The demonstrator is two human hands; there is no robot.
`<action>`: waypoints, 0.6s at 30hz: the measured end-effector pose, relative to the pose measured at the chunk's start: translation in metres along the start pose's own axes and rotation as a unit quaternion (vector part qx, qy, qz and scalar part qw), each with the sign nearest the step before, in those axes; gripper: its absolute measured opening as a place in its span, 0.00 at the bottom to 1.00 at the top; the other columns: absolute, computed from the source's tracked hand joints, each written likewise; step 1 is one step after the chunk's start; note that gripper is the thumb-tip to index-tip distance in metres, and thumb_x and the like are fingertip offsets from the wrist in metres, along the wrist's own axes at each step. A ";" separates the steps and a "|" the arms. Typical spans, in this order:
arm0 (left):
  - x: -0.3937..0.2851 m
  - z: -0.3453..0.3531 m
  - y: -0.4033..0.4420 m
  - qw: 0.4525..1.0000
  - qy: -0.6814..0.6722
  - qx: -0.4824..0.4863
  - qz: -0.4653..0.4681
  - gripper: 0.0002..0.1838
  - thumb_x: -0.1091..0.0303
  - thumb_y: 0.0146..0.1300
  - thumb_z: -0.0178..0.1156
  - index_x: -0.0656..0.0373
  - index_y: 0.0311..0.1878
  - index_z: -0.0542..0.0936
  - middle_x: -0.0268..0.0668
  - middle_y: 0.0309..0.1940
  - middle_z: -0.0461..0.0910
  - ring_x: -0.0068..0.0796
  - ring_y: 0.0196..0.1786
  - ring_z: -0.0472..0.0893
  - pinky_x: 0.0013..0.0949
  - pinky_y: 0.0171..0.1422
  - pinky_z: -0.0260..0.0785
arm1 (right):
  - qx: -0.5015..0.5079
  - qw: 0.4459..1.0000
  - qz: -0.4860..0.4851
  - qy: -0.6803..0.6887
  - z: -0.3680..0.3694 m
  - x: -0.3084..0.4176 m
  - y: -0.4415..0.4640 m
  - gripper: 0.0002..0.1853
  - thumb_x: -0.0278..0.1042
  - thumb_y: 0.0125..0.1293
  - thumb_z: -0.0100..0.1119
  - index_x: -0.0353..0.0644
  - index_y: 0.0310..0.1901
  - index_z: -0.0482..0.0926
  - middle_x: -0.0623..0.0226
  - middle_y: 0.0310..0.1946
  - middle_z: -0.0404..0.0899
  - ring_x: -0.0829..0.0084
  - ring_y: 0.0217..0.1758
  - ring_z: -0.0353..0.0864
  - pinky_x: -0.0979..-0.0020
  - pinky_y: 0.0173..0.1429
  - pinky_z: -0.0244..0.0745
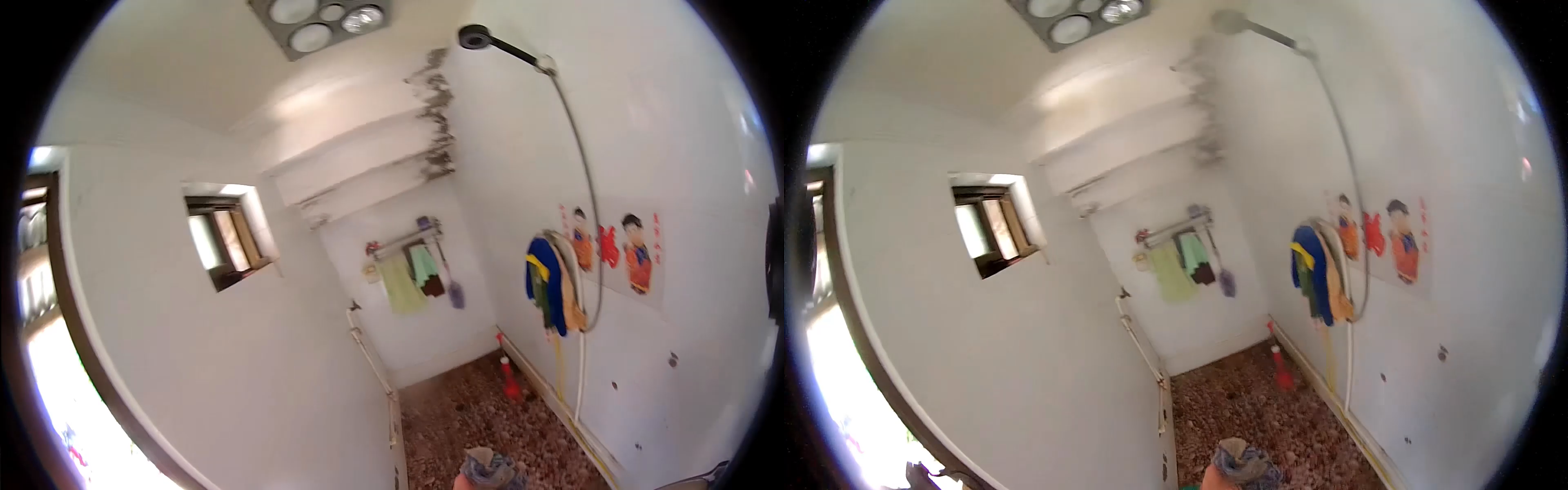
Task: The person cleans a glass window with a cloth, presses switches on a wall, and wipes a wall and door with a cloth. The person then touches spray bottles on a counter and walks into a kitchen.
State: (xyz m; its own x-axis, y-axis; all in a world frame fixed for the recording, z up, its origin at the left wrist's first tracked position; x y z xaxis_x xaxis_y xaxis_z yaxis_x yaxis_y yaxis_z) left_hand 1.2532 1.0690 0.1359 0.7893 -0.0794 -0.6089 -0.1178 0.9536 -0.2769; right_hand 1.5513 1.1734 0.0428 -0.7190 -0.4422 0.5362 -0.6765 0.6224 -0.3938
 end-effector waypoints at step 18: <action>0.013 -0.014 0.010 1.000 0.010 -0.003 -0.005 0.31 0.51 0.65 0.52 0.55 0.68 0.61 0.46 0.63 0.65 0.50 0.63 0.67 0.57 0.67 0.64 | -0.018 0.997 0.062 0.048 0.015 -0.037 -0.027 0.23 0.50 0.71 0.40 0.38 0.50 0.76 0.53 0.43 0.79 0.55 0.47 0.79 0.56 0.52 0.72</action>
State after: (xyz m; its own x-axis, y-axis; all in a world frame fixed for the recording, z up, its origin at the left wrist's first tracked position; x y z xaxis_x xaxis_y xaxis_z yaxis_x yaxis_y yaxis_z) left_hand 1.2539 1.0731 0.1148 0.7784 -0.0939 -0.6207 -0.1138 0.9513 -0.2866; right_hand 1.5935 1.1637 0.0225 -0.7774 -0.2982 0.5539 -0.5760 0.6914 -0.4361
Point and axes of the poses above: each hand's wrist, its own y-axis towards the middle knuckle, its own z-axis out of the palm, x = y × z, the point moved 4 cm from there along y, towards the middle knuckle
